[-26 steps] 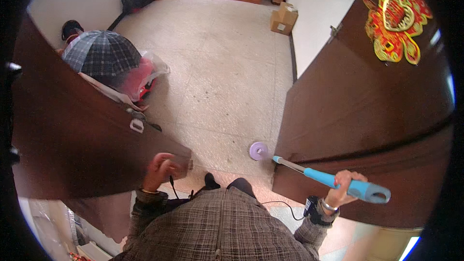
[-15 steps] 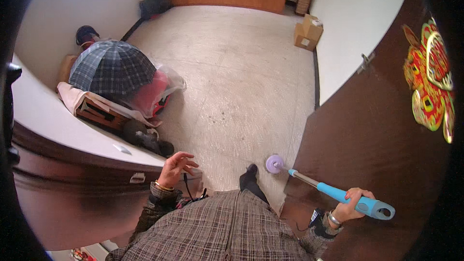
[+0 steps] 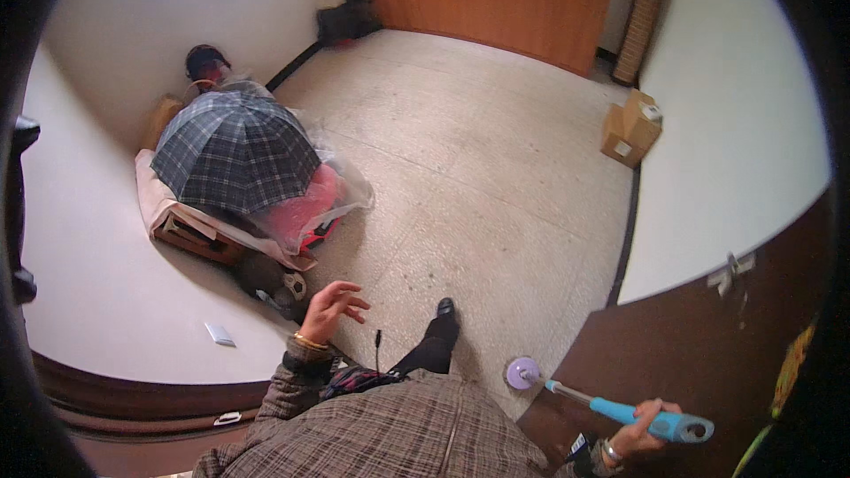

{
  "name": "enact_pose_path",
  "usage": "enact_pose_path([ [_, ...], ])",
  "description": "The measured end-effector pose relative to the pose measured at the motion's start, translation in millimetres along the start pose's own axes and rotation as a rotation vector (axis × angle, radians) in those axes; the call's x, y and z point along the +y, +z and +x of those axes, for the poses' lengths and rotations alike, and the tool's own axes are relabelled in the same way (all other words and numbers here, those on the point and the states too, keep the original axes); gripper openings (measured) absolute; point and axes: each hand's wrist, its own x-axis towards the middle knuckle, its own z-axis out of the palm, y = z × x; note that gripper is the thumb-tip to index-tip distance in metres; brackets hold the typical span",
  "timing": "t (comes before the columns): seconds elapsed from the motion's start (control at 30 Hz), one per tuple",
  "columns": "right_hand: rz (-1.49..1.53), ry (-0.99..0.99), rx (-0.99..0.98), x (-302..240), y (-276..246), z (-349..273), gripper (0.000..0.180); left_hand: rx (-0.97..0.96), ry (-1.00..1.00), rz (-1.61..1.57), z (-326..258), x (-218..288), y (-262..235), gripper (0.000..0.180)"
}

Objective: The person mops tiled floors in a bedroom and hallway using a spin mop. They wring the mop in a bucket, then continue mopping around furniture and stored items.

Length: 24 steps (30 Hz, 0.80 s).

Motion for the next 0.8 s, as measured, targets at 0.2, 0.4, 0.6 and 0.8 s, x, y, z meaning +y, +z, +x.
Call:
enact_pose_path([
  [0.2, 0.099, -0.026, 0.155, 4, 88, 45, 0.016, -0.096, -0.020, -0.009, 171, 9, 5, 0.023],
  [0.4, -0.111, 0.029, 0.229, -3, 138, 94, 0.025, -0.206, 0.013, 0.048, 312, 58, 24, 0.023],
  [0.6, -0.017, -0.120, 0.322, 0, 225, 148, 0.028, -0.162, -0.014, 0.063, 381, 66, 29, 0.023],
  [0.8, 0.015, -0.084, 0.268, 36, 301, 222, 0.028, -0.036, -0.060, -0.032, 421, 51, 41, 0.023],
])
